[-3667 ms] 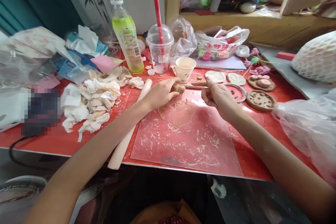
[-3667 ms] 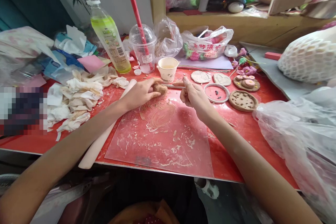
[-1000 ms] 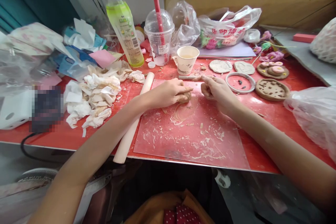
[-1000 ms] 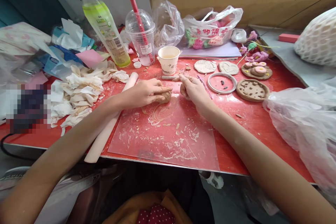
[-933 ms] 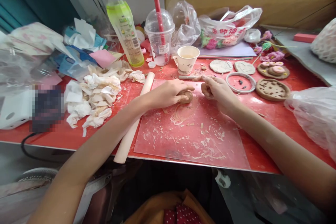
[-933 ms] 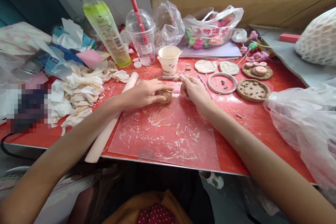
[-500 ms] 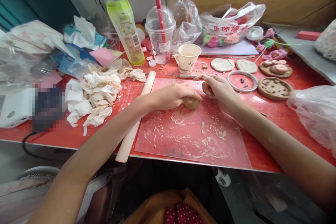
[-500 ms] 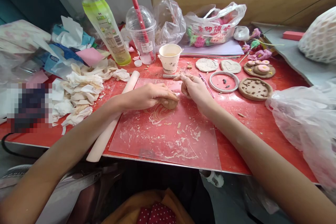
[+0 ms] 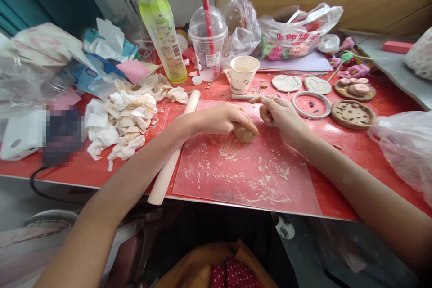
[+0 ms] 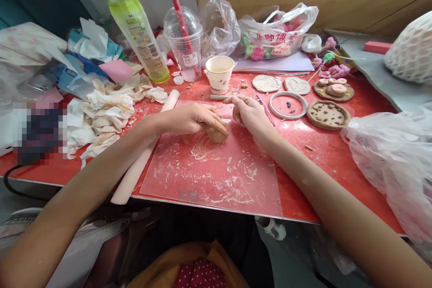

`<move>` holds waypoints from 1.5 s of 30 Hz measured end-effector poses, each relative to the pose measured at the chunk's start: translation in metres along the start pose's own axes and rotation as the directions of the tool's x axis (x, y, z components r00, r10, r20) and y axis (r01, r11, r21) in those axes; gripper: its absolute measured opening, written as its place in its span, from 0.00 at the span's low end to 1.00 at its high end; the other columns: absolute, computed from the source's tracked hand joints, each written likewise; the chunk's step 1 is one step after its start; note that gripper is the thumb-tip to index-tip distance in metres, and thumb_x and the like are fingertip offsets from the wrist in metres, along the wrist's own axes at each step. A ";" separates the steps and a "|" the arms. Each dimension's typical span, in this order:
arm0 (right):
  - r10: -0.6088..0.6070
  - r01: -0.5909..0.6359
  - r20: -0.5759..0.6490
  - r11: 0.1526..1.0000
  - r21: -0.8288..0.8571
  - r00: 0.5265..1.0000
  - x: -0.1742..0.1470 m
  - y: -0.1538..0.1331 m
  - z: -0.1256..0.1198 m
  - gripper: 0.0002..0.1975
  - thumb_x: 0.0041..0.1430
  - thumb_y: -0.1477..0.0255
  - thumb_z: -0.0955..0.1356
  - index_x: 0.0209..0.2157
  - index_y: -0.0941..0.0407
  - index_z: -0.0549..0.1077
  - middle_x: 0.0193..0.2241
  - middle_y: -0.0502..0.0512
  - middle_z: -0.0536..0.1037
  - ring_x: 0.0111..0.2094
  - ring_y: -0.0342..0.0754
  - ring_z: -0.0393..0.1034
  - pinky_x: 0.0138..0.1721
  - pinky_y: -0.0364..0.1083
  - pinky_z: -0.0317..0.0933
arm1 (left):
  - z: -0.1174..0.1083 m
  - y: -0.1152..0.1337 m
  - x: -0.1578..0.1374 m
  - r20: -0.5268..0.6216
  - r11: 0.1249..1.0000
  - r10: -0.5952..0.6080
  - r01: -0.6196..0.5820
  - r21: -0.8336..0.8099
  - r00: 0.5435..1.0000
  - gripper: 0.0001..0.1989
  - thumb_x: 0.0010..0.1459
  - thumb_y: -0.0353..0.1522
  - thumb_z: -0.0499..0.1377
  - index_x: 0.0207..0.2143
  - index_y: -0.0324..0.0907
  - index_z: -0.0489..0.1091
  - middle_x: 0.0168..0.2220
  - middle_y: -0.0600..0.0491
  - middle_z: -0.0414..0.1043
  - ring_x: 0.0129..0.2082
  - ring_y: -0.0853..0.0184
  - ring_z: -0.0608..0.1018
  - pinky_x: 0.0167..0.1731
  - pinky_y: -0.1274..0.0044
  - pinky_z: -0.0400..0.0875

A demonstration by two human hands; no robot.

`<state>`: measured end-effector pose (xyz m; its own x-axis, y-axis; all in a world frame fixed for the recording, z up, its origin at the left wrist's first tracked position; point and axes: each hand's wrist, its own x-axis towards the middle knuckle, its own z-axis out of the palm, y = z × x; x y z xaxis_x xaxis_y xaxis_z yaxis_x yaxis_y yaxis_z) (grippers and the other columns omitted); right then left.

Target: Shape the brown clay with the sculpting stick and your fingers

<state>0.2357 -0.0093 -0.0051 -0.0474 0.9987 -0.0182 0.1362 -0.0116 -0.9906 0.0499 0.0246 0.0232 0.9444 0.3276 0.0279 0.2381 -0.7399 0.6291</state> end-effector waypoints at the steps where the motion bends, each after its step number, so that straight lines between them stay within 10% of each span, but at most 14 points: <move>1: -0.007 0.007 0.000 1.000 -0.001 1.000 0.000 0.000 0.000 0.11 0.62 0.69 0.59 0.30 0.57 0.69 0.13 0.45 0.54 0.15 0.38 0.43 0.18 0.44 0.35 | -0.001 -0.001 0.000 0.007 1.000 0.002 -0.002 -0.022 1.000 0.33 0.40 0.15 0.45 0.45 0.48 0.73 0.43 0.58 0.76 0.44 0.68 0.74 0.47 0.75 0.67; 14: -0.042 0.042 0.003 0.999 0.009 0.999 0.000 0.002 0.000 0.10 0.61 0.68 0.59 0.28 0.56 0.66 0.14 0.44 0.55 0.15 0.38 0.44 0.18 0.43 0.38 | -0.005 0.001 -0.005 0.135 0.994 0.043 -0.029 -0.109 0.990 0.13 0.56 0.30 0.57 0.45 0.44 0.72 0.43 0.53 0.75 0.48 0.67 0.71 0.52 0.75 0.58; 29: -0.057 0.060 -0.038 0.995 0.074 0.998 0.002 0.005 0.001 0.09 0.61 0.67 0.61 0.27 0.54 0.59 0.13 0.43 0.55 0.15 0.39 0.44 0.17 0.42 0.39 | -0.019 0.011 -0.018 0.178 0.990 -0.035 0.058 -0.128 0.983 0.24 0.46 0.17 0.51 0.39 0.46 0.76 0.38 0.57 0.77 0.36 0.72 0.75 0.35 0.83 0.65; 35: -0.047 0.050 -0.031 0.994 0.096 0.998 0.002 0.005 0.002 0.08 0.61 0.67 0.62 0.28 0.53 0.59 0.14 0.43 0.54 0.15 0.38 0.44 0.17 0.41 0.39 | -0.027 0.018 -0.024 0.251 0.952 -0.236 0.276 -0.135 0.939 0.17 0.50 0.22 0.53 0.39 0.43 0.75 0.37 0.55 0.77 0.36 0.71 0.76 0.36 0.82 0.66; 45: -0.068 0.068 -0.008 0.996 0.053 0.998 0.002 0.006 0.003 0.09 0.62 0.68 0.61 0.28 0.54 0.58 0.15 0.43 0.54 0.16 0.38 0.44 0.17 0.41 0.40 | -0.030 0.019 -0.023 0.272 0.977 -0.214 0.211 0.041 0.938 0.16 0.54 0.32 0.57 0.46 0.42 0.69 0.48 0.51 0.66 0.45 0.68 0.70 0.43 0.81 0.62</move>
<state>0.2335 -0.0077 -0.0112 -0.0488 0.9975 0.0503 0.0804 0.0541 -0.9953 0.0262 0.0204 0.0580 0.8968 0.3058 -0.3199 0.4410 -0.6777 0.5884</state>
